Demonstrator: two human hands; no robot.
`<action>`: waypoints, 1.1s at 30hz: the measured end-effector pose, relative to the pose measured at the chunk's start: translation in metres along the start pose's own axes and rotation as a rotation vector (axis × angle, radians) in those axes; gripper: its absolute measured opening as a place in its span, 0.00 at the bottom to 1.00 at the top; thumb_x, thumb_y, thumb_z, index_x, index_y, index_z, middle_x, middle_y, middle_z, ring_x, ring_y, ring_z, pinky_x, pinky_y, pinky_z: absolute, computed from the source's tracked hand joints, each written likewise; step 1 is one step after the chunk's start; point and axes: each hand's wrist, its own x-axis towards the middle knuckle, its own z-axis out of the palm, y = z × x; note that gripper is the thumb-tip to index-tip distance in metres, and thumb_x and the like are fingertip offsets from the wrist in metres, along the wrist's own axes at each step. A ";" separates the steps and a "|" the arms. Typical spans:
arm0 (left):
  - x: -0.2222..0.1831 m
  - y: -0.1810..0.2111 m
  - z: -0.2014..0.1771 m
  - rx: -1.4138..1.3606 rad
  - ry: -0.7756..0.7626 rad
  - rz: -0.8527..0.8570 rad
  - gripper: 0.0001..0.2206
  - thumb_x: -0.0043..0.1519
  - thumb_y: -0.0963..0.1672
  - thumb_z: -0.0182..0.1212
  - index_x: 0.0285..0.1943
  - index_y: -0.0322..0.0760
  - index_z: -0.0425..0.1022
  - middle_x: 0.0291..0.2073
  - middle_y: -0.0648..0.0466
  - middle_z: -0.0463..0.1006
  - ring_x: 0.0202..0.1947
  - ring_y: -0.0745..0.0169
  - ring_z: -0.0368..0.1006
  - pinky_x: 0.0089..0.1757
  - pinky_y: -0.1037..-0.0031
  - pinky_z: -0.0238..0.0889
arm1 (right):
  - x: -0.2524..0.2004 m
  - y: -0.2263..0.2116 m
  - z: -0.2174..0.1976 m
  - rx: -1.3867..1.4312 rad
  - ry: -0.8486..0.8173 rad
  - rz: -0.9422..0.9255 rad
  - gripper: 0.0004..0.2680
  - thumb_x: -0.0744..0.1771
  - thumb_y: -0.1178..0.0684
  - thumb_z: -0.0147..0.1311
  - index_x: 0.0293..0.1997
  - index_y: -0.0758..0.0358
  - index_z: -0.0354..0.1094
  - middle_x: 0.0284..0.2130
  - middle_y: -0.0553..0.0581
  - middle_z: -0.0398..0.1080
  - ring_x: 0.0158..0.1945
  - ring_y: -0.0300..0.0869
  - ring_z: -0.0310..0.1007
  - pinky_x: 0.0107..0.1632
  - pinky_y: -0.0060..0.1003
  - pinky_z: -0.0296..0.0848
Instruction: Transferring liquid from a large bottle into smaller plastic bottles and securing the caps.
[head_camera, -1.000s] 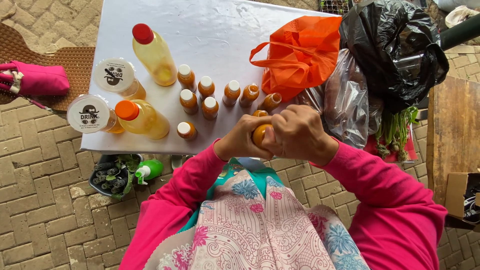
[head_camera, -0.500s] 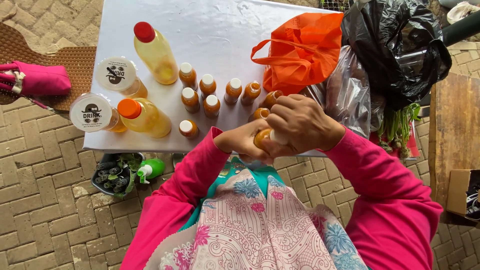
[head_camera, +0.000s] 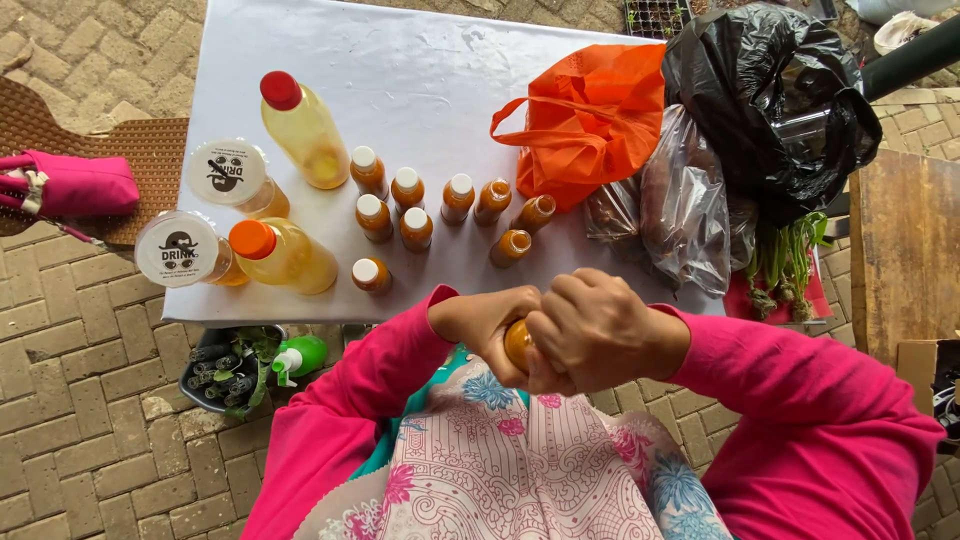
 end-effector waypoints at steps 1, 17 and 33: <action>0.000 0.004 0.000 0.088 0.082 -0.004 0.10 0.52 0.41 0.70 0.39 0.33 0.76 0.31 0.56 0.79 0.34 0.74 0.74 0.38 0.77 0.72 | -0.002 0.002 0.000 -0.069 0.017 0.027 0.10 0.62 0.50 0.50 0.20 0.61 0.58 0.18 0.55 0.58 0.20 0.45 0.60 0.26 0.41 0.62; 0.039 -0.033 -0.005 0.917 1.141 0.085 0.22 0.50 0.47 0.79 0.46 0.33 0.74 0.35 0.43 0.79 0.36 0.46 0.78 0.39 0.66 0.72 | -0.053 0.056 0.044 0.036 0.116 0.792 0.14 0.71 0.46 0.42 0.30 0.64 0.63 0.22 0.62 0.63 0.26 0.53 0.66 0.33 0.48 0.67; -0.012 -0.036 -0.009 0.578 1.187 0.052 0.14 0.58 0.42 0.75 0.45 0.33 0.74 0.32 0.57 0.79 0.34 0.76 0.75 0.38 0.79 0.72 | -0.340 -0.119 0.337 1.074 0.142 1.882 0.25 0.70 0.34 0.43 0.59 0.72 0.70 0.53 0.71 0.77 0.59 0.52 0.76 0.65 0.44 0.68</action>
